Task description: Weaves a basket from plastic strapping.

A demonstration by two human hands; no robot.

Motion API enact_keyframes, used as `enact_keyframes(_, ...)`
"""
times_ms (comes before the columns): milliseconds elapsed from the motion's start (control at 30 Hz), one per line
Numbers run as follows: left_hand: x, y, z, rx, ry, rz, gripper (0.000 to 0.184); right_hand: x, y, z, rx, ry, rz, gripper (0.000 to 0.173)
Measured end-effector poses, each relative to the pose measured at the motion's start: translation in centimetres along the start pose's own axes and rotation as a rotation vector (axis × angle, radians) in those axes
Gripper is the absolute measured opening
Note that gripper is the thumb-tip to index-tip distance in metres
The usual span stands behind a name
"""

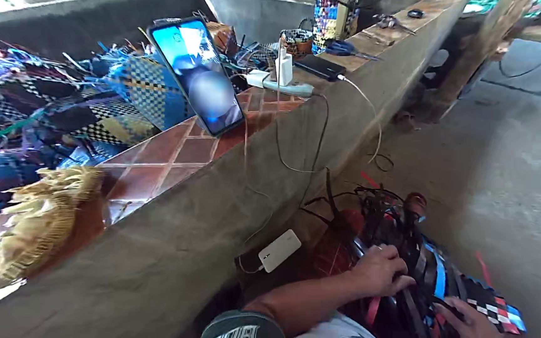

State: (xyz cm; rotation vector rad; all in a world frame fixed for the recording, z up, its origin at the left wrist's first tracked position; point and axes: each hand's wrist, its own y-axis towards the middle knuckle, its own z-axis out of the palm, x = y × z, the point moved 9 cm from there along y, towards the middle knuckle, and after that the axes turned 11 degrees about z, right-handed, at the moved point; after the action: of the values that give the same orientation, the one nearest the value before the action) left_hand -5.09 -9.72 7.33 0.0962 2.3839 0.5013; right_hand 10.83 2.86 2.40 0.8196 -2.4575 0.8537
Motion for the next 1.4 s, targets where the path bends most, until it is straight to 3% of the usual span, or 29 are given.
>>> enact_keyframes(67, -0.2, 0.4, -0.8, -0.056, 0.063, -0.005, 0.028, -0.1, -0.6, 0.5, -0.014, 0.018, 0.034, 0.032)
enact_keyframes(167, 0.3, 1.1, 1.6, 0.239, 0.093, -0.106, 0.048, 0.9, -1.4, 0.9, -0.035, 0.003, 0.042, 0.031)
enact_keyframes(233, 0.0, 1.0, 3.7, 0.42, 0.033, -0.104, 0.052, 1.2, -1.8, 0.9, -0.054, -0.017, 0.041, 0.031)
enact_keyframes(367, -0.1, 0.9, 3.9, 0.374, -0.147, -0.021, 0.042, 0.6, -2.5, 1.0, -0.074, 0.016, 0.007, 0.033)
enact_keyframes(533, 1.7, -0.2, 4.6, 0.422, -0.286, -0.119, 0.047, 0.7, -3.2, 1.2, -0.104, 0.052, -0.046, 0.031)
enact_keyframes(600, 2.2, -0.2, 4.5, 0.397, -0.31, -0.154, 0.045, 0.9, -3.8, 0.7, -0.214, 0.055, -0.078, 0.031)
enact_keyframes(733, 2.0, 0.1, 3.2, 0.22, -0.362, -0.073, 0.037, 3.1, -6.9, -1.9, -0.739, 0.148, -0.198, 0.045)
enact_keyframes(800, 1.3, 0.3, 3.0, 0.178, -0.38, -0.026, 0.035, 4.6, -8.2, -2.8, -0.885, 0.2, -0.265, 0.034)
enact_keyframes(867, 0.2, 0.5, 3.2, 0.197, -0.37, 0.009, 0.034, 6.1, -7.7, -2.4, -0.767, 0.293, -0.281, 0.029)
enact_keyframes(967, -2.1, 0.6, 3.5, 0.261, -0.334, 0.089, 0.026, 6.5, -5.0, 0.5, -0.394, 0.464, -0.074, 0.035)
enact_keyframes(1067, -3.0, 0.4, 3.5, 0.347, -0.293, 0.185, 0.024, 6.5, -5.8, 0.5, -0.468, 0.6, -0.04, 0.018)
enact_keyframes(1167, -2.1, 0.3, 3.6, 0.435, -0.362, 0.175, 0.024, 6.8, -8.9, 1.1, -0.541, 0.613, -0.2, 0.017)
enact_keyframes(1300, -1.3, 0.4, 4.6, 0.482, -0.495, 0.079, 0.031, 5.4, -10.7, 4.6, -0.532, 0.41, -0.418, 0.019)
enact_keyframes(1400, -1.5, 0.6, 5.2, 0.4, -0.491, 0.16, 0.03, 4.6, -11.3, 4.2, -0.468, 0.575, -0.358, 0.018)
